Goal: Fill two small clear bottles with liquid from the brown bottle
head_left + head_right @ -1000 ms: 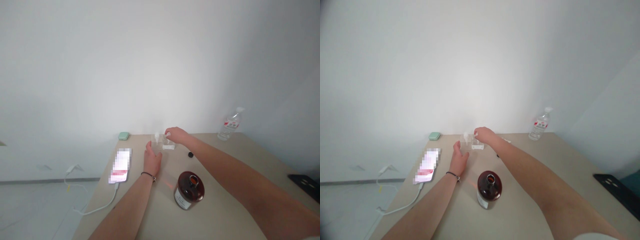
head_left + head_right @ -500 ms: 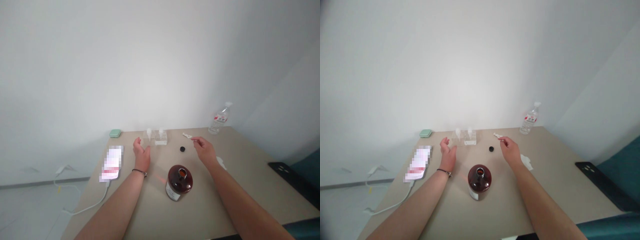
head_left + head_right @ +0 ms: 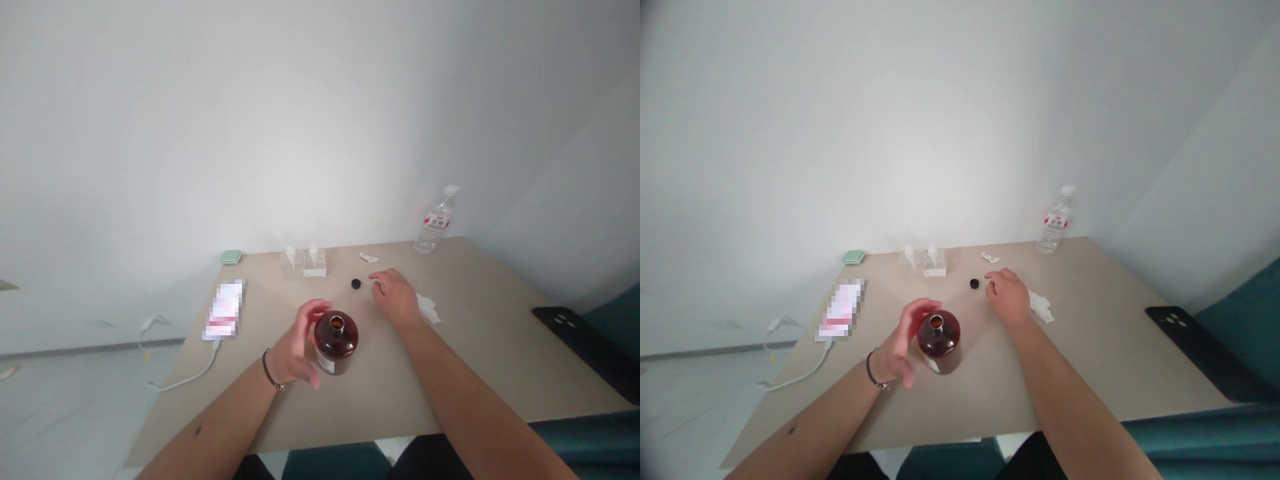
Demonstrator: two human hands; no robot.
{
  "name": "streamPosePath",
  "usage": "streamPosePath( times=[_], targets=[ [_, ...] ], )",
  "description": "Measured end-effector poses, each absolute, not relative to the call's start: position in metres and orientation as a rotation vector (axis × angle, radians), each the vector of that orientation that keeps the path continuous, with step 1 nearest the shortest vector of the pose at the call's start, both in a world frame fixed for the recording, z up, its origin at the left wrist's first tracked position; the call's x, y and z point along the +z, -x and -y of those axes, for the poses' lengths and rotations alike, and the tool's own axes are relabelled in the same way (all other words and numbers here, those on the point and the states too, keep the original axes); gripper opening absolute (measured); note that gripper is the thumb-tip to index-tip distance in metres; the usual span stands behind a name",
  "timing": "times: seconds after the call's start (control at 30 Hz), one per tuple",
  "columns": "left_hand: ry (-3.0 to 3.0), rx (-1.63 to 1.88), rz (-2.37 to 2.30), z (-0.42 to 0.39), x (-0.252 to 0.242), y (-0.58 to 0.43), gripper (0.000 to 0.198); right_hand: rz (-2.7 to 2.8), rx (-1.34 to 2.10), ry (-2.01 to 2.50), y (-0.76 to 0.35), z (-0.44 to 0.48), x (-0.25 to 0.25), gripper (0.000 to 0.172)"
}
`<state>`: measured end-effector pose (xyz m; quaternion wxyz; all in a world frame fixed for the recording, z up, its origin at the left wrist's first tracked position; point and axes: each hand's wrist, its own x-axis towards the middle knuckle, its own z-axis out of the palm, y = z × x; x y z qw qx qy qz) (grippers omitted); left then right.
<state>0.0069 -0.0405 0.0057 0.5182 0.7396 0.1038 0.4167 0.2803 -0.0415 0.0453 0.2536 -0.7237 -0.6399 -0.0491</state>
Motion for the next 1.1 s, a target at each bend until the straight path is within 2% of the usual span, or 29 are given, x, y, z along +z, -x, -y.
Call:
streamPosePath(
  times=[0.07,0.13,0.27,0.37,0.5,0.67,0.77,0.9,1.1],
  targets=[
    [-1.784,0.859,-0.276,0.047,0.007,-0.013,0.120,1.643,-0.280,2.122,-0.290,0.055,0.055,0.032],
    [-1.787,0.787,-0.340,0.048,0.008,-0.017,0.109,1.508,-0.362,2.340,-0.301,0.072,0.059,0.035],
    [-1.752,0.776,-0.389,0.043,0.009,-0.022,0.096,1.545,-0.093,2.563,-0.320,0.097,0.048,0.037],
    [-1.729,0.785,-0.396,0.042,0.009,-0.025,0.094,1.570,0.123,2.422,-0.317,0.100,0.051,0.035],
    [-1.738,0.792,-0.389,0.044,0.011,-0.027,0.094,1.681,0.595,1.962,-0.281,0.096,0.096,0.036],
    [-1.782,0.802,-0.417,0.047,0.015,-0.027,0.097,2.201,0.660,1.647,-0.227,0.081,0.161,0.027],
    [-1.808,0.761,-0.480,0.048,0.018,-0.027,0.096,2.551,0.558,1.590,-0.209,0.070,0.183,0.026],
    [-1.823,0.749,-0.531,0.048,0.020,-0.026,0.097,2.947,0.151,1.517,-0.188,0.067,0.202,0.025],
    [-1.806,0.737,-0.523,0.045,0.017,-0.028,0.090,3.243,-0.289,1.089,-0.168,0.080,0.203,0.014]
  ],
)
